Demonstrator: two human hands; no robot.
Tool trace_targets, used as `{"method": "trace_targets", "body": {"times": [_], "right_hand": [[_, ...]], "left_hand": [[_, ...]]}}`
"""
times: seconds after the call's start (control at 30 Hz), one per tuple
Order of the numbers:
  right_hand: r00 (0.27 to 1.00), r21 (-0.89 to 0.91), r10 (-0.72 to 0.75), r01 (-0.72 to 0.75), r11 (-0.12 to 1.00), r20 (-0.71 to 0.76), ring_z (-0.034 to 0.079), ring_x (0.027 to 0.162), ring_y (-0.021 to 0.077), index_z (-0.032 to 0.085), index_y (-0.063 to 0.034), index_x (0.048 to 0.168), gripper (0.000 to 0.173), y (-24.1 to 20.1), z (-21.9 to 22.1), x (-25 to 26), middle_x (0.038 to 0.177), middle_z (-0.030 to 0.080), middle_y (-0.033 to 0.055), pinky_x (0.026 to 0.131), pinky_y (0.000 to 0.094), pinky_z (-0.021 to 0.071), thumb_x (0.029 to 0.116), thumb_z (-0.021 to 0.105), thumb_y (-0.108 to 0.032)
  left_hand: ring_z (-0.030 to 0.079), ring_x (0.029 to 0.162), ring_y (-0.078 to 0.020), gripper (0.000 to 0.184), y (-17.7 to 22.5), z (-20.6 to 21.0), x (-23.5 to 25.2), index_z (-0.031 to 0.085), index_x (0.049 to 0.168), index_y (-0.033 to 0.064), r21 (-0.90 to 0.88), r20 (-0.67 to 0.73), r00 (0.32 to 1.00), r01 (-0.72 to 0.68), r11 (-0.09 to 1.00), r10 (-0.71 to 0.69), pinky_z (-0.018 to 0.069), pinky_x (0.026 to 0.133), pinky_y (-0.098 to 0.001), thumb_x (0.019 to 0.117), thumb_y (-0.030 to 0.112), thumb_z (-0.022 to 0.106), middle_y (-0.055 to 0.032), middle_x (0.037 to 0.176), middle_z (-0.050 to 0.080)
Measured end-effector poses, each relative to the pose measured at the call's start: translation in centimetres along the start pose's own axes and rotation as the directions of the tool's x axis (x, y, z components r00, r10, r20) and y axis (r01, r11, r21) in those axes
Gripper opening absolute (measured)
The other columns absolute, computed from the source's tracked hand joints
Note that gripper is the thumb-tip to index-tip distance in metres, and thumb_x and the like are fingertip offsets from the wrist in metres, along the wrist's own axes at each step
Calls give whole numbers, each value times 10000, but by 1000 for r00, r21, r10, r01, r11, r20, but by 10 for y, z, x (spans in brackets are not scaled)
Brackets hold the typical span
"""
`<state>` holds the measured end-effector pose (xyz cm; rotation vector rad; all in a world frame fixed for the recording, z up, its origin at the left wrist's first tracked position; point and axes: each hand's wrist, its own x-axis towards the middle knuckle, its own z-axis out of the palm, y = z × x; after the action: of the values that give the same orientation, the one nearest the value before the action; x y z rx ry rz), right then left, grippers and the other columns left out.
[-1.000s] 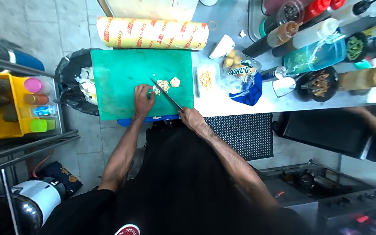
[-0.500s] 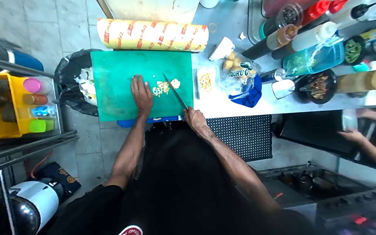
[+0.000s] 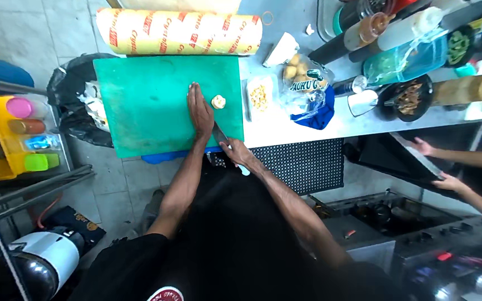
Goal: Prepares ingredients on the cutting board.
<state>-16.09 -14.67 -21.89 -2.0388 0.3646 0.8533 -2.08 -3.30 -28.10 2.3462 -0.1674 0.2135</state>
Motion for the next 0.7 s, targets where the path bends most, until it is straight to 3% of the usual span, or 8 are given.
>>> {"method": "trace_targets", "body": {"times": [0.1,0.2,0.27,0.37,0.47,0.53,0.6,0.7], "right_hand": [[998,14,-65,65,998,4,627,529,230,648,-28,1073,415,-7,4,8,753,645,130,532,422,561,1097,443,-388],[997,16,-82,82,996,-11,609,481,212,641,-47,1089,393,-16,-8,-2,713,635,110,480,396,550,1097,435,-381],[998,82,-35,40,996,-58,594,478,237,625,-40,1134,379,-30,-30,-42,709,621,135,465,401,531,1101,454,-376],[984,116,24,-3,993,-176,582,470,221,618,-106,1211,388,-17,-57,-96,706,620,119,451,385,524,1092,453,-437],[943,74,109,-90,993,-315,572,422,217,668,-144,1166,410,0,-83,-111,652,632,100,412,401,519,1086,438,-475],[916,103,154,-124,987,-370,564,409,206,664,-134,1125,403,13,-96,-124,619,611,87,411,395,519,1091,435,-463],[886,153,194,-142,978,-421,561,404,197,661,-125,1088,423,26,-107,-139,597,597,76,411,388,523,1089,429,-478],[856,230,221,-124,965,-466,562,412,186,639,-122,1064,448,36,-120,-157,579,571,62,417,377,527,1079,433,-519]], "left_hand": [[405,1488,-284,470,4,0,4,514,1471,-10,-64,-94,994,44,997,-50,324,1240,-372,1032,-15,345,-170,1543,495],[460,1454,-278,456,15,-1,10,529,1453,-37,-136,-174,982,53,989,-76,386,1201,-354,1035,-31,349,-196,1529,504],[488,1433,-272,449,39,4,14,532,1442,-57,-211,-198,978,30,977,-73,415,1180,-344,1033,-29,350,-211,1522,507],[495,1427,-277,425,96,19,17,511,1446,-82,-352,-180,979,26,936,-95,415,1186,-354,1064,15,351,-228,1518,503],[511,1411,-268,427,156,40,17,504,1453,-81,-483,-112,987,45,875,-113,421,1185,-353,1051,1,383,-221,1511,514],[586,1332,-255,428,182,56,12,537,1431,-66,-524,-46,987,107,845,-154,476,1129,-351,1027,-27,401,-213,1462,563],[635,1245,-263,433,192,70,9,540,1418,-50,-541,66,983,179,822,-171,523,1073,-371,1008,-39,401,-211,1381,613],[656,1218,-242,388,189,78,12,576,1384,-22,-514,223,971,194,836,-88,521,1075,-394,1034,26,414,-170,1314,670]]}}
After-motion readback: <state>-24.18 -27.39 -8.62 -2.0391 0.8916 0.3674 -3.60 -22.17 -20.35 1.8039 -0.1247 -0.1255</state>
